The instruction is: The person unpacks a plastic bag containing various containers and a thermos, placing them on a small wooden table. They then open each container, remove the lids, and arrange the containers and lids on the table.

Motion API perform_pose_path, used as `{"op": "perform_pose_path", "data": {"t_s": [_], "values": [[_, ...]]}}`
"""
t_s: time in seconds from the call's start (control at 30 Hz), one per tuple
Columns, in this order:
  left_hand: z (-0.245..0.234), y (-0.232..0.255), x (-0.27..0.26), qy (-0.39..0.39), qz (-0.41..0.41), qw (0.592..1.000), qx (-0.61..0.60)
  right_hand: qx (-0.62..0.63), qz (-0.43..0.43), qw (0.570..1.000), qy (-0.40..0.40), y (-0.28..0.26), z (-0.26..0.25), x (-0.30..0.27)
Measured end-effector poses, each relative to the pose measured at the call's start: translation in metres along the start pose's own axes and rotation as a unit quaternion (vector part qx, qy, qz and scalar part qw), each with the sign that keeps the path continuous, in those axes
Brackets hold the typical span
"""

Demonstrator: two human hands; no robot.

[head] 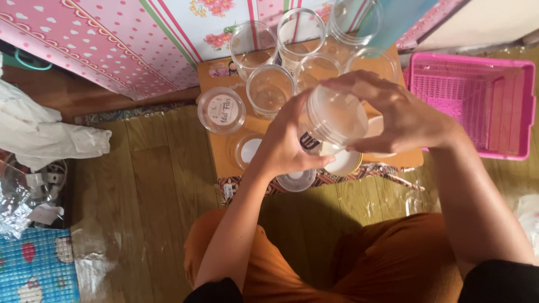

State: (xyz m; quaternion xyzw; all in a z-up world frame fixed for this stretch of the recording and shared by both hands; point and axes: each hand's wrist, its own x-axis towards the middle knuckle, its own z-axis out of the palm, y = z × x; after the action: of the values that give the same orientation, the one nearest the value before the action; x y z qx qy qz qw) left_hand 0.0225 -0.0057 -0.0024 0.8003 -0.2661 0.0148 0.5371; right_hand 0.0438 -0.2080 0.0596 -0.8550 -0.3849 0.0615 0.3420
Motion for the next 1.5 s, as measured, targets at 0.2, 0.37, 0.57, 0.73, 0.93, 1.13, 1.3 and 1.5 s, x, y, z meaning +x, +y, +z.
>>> {"op": "perform_pose_path", "data": {"t_s": [0.2,0.37,0.57,0.73,0.93,1.13,1.3,1.5], "values": [[-0.017,-0.014,0.003,-0.082,-0.020,0.992,-0.094,0.065,-0.083,0.992,-0.071,0.003,0.001,0.022],[-0.021,-0.026,0.005,-0.160,-0.070,0.970,-0.169,0.070,-0.074,0.989,-0.105,0.006,0.003,0.024],[-0.011,-0.019,0.008,-0.075,-0.045,0.988,-0.126,-0.032,0.240,0.958,-0.153,0.010,0.007,0.026],[-0.005,-0.009,0.012,0.016,0.050,0.999,-0.010,-0.050,0.232,0.971,-0.038,0.006,0.003,0.026],[-0.011,-0.009,0.011,0.017,0.069,0.996,0.061,-0.106,-0.010,0.994,0.018,0.003,0.001,0.014],[0.017,0.005,0.001,0.134,0.060,0.963,0.225,-0.147,0.148,0.976,0.056,0.002,0.023,0.012],[0.026,0.013,-0.003,0.139,0.092,0.956,0.241,-0.176,0.340,0.923,-0.036,-0.010,0.004,0.011],[0.006,0.006,-0.001,0.093,0.079,0.993,0.006,-0.078,-0.126,0.988,0.035,-0.020,-0.005,0.004]]}}
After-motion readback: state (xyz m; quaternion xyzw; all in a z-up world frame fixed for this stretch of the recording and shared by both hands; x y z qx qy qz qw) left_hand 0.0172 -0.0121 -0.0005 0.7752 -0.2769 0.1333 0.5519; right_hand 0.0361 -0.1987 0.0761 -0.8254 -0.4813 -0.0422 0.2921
